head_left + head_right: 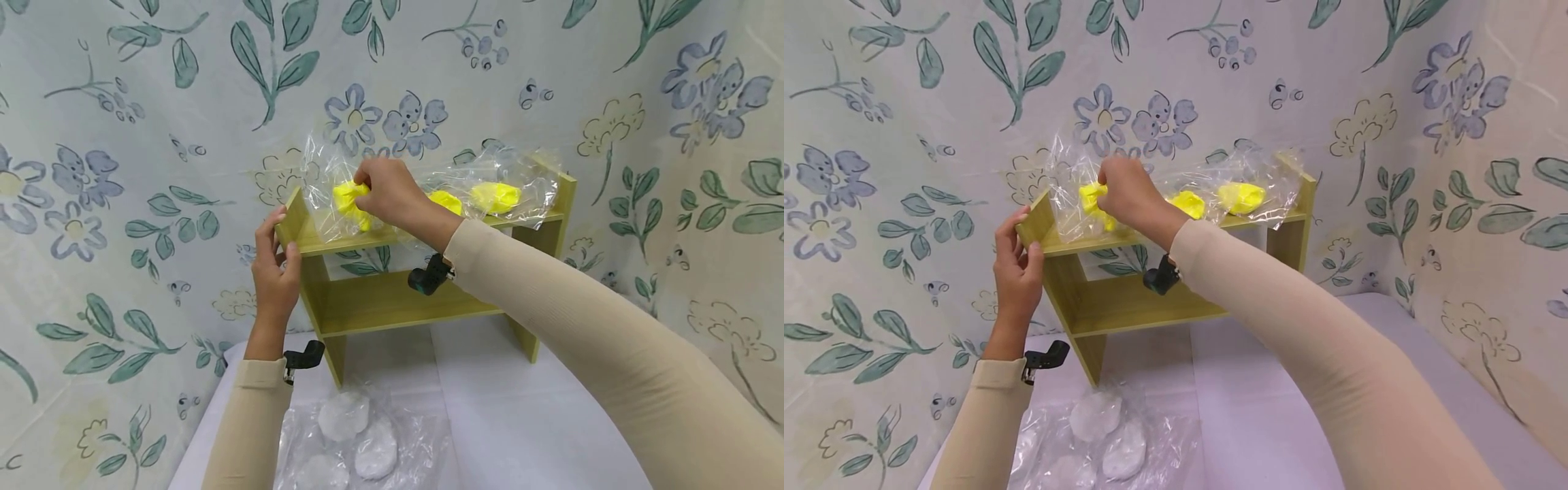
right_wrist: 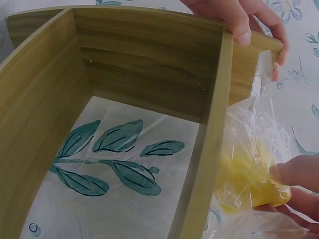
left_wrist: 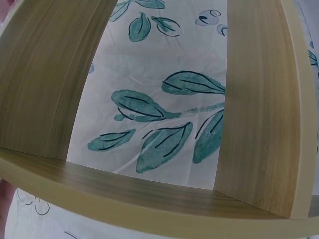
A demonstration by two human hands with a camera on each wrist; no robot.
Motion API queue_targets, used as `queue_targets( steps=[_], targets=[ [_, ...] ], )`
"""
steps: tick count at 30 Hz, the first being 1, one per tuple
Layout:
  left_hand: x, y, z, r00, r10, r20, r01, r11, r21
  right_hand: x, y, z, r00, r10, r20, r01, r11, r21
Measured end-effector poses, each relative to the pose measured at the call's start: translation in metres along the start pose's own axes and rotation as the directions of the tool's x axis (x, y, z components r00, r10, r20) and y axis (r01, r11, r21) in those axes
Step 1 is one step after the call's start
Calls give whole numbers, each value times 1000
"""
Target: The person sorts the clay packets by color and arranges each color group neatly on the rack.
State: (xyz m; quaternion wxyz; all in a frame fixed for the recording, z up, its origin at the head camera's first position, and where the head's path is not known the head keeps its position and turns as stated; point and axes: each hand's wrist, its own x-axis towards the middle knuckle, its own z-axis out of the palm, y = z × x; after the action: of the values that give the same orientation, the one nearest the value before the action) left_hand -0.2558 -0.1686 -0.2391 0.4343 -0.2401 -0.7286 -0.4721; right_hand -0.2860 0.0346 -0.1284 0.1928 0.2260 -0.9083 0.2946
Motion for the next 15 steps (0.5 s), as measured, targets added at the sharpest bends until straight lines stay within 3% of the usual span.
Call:
queue_targets(
  steps=[15],
  targets=[
    [0, 1, 1, 1000, -4, -3, 4, 1000, 14, 1, 0, 5, 998, 8, 60, 0, 990, -138]
  ],
)
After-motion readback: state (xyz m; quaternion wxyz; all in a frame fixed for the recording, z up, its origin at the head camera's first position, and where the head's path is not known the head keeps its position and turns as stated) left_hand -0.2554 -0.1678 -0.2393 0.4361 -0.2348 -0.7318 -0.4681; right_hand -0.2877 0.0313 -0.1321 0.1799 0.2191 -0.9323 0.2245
